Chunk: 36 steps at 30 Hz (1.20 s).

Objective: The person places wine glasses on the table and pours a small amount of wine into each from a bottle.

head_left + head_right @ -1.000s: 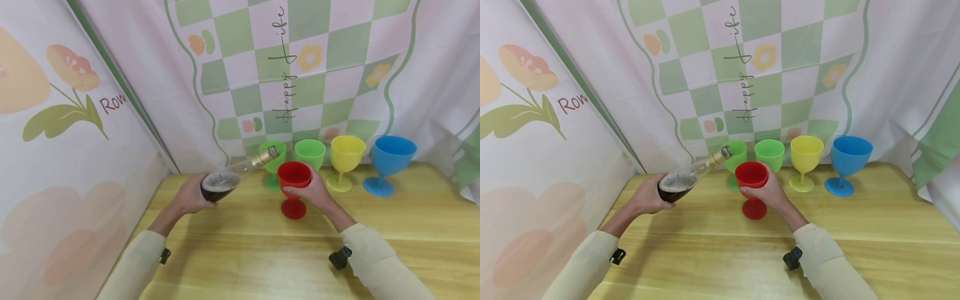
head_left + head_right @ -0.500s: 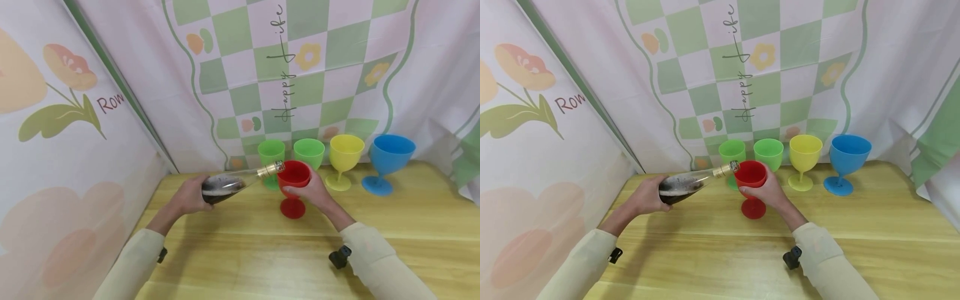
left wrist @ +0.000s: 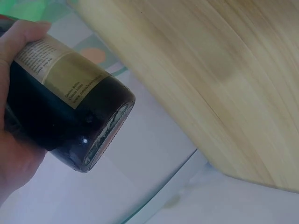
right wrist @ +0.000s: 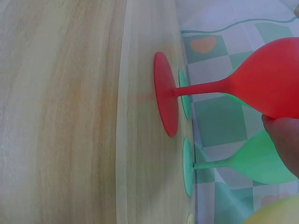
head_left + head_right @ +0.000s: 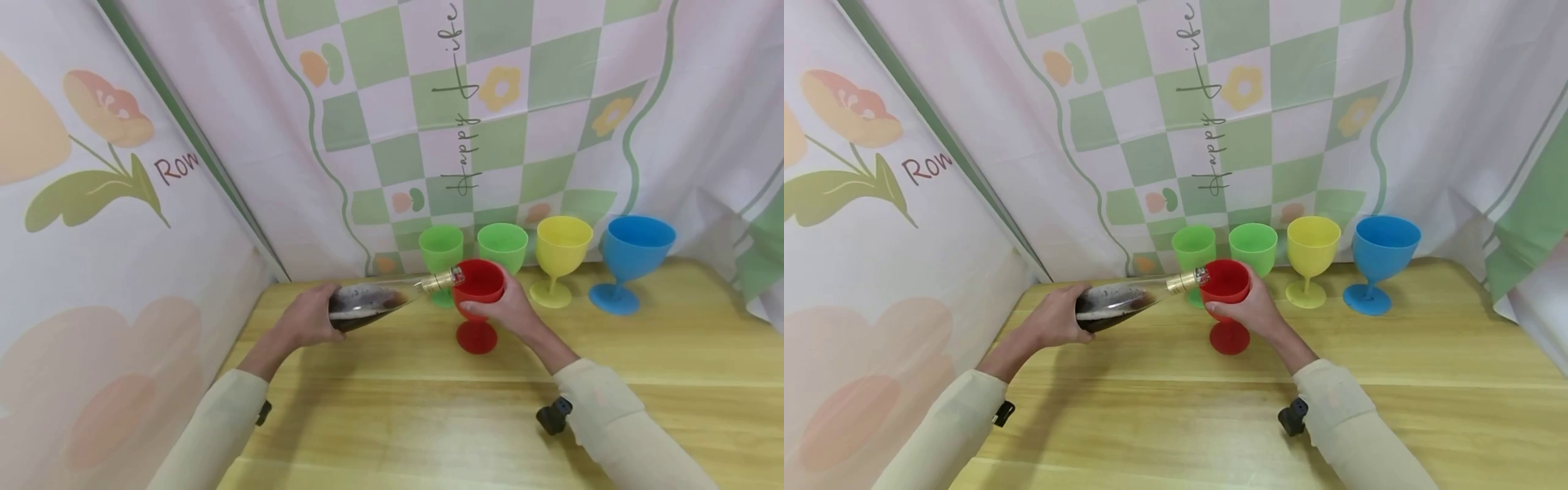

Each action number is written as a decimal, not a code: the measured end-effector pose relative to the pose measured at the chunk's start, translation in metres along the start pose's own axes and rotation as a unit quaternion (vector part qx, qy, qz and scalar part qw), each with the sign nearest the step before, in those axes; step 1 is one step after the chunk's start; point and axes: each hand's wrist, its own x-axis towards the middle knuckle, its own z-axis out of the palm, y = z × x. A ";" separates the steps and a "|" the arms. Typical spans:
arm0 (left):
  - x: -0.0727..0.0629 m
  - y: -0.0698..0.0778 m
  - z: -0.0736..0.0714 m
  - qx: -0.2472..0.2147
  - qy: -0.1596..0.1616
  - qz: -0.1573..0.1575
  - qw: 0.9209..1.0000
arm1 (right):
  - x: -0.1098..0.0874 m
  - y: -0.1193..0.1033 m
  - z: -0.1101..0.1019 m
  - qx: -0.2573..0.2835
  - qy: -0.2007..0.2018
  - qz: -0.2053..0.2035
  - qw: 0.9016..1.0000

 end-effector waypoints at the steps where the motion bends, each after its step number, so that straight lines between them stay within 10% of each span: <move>1: 0.000 0.000 0.000 0.003 -0.002 -0.001 1.000 | 0.000 0.000 0.000 0.000 0.000 0.000 1.000; 36: 0.005 0.005 -0.028 0.054 -0.038 -0.008 0.998 | -0.001 -0.003 0.000 0.005 -0.009 0.005 1.000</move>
